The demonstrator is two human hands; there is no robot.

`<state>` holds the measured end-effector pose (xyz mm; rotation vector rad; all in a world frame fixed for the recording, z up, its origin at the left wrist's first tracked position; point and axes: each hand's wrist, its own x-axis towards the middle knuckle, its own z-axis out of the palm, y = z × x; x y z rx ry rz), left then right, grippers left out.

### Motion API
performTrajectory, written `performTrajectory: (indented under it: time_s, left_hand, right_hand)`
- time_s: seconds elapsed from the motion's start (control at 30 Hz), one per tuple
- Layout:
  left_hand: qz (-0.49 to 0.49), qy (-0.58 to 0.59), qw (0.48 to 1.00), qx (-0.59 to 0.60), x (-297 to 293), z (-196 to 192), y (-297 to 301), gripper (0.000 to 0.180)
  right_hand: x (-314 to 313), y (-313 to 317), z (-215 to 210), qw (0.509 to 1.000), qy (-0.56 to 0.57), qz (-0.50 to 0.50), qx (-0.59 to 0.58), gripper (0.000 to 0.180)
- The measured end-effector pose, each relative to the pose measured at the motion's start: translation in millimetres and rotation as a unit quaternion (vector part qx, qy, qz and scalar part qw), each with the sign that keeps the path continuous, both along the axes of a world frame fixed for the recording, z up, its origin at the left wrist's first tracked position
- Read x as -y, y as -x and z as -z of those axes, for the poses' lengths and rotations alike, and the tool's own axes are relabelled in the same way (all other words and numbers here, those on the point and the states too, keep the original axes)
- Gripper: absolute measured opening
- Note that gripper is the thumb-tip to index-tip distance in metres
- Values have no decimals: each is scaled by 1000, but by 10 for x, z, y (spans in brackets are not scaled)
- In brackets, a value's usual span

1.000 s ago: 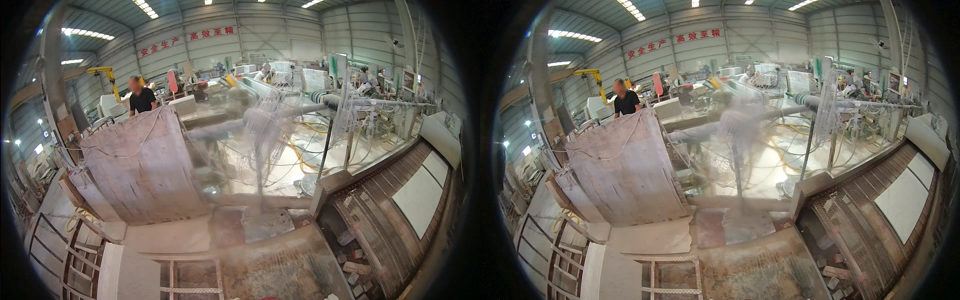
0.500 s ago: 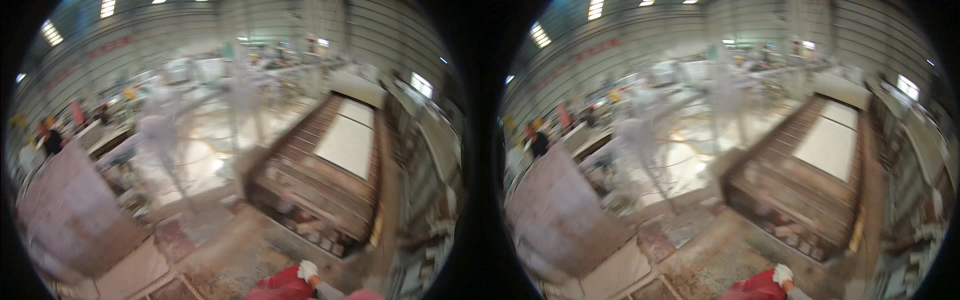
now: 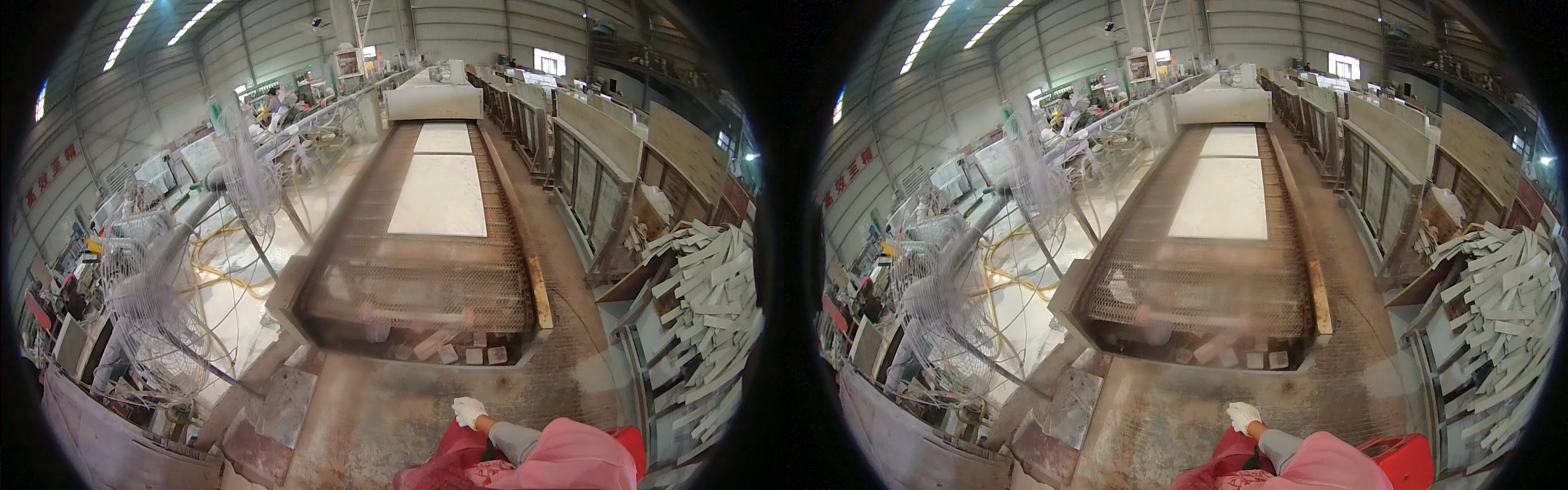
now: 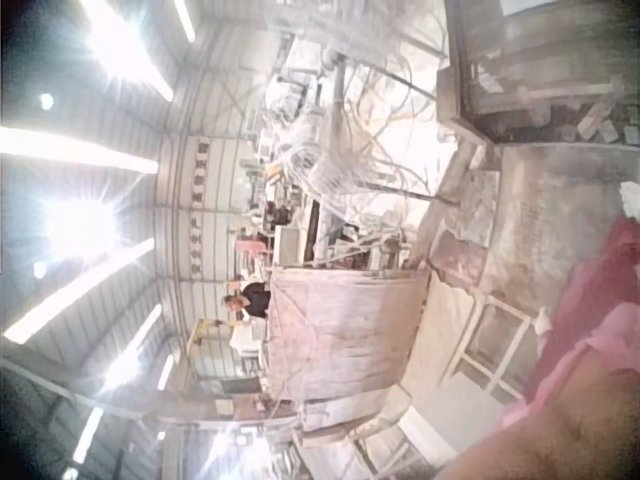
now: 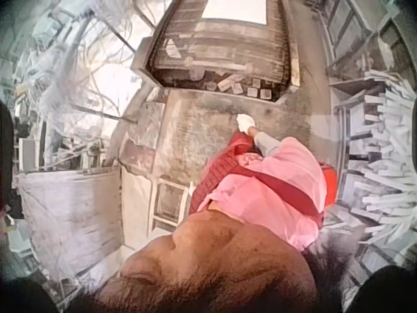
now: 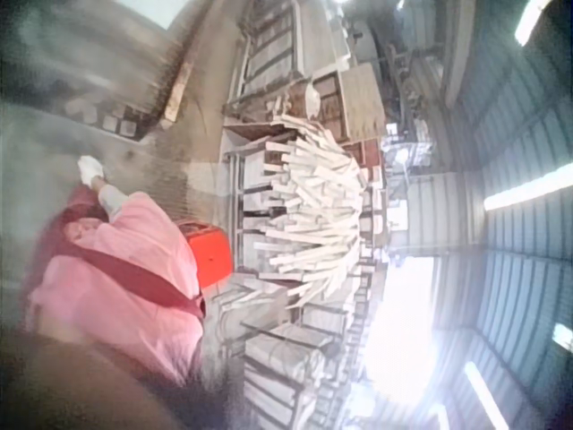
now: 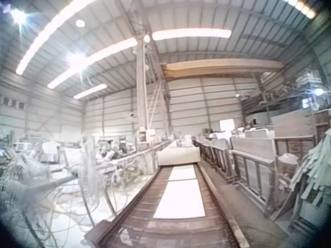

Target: The person picks large white rectangular panels from a conveyor belt and stacks them on a nearby rack. The person repeats this action several times, lifting each panel with both hands and placing it carefully on top of the existing stack.

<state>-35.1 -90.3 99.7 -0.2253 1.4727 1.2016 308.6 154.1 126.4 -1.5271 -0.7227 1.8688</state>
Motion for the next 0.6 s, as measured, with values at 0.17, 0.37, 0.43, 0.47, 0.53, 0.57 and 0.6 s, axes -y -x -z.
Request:
performTrajectory:
  time_s: [0.17, 0.37, 0.43, 0.47, 0.53, 0.57, 0.6]
  left_hand:
    - [18, 4, 1000, -2, -36, 23, 6, 18]
    - [31, 7, 999, -5, -55, 22, 6, 18]
    - [32, 8, 999, -7, -58, 15, 15, 19]
    - [30, 8, 999, -7, -51, 10, 18, 19]
    - [33, 9, 999, -7, -47, 6, 25, 20]
    - [33, 9, 999, -8, -41, 3, 30, 20]
    - [34, 10, 999, -8, -35, 4, 30, 20]
  right_hand:
    - [-6, -101, 136, 999, 0, -1, -50, 14]
    - [-40, -209, 384, 981, 21, 8, -192, 17]
    - [-32, -193, 338, 989, 44, 25, -140, 19]
    - [-26, -180, 274, 984, 49, 24, -169, 17]
    - [-12, -148, 90, 979, 96, 47, -174, 18]
    - [7, -126, -11, 984, 75, 27, -158, 19]
    - [31, -106, -101, 990, 58, 12, -129, 19]
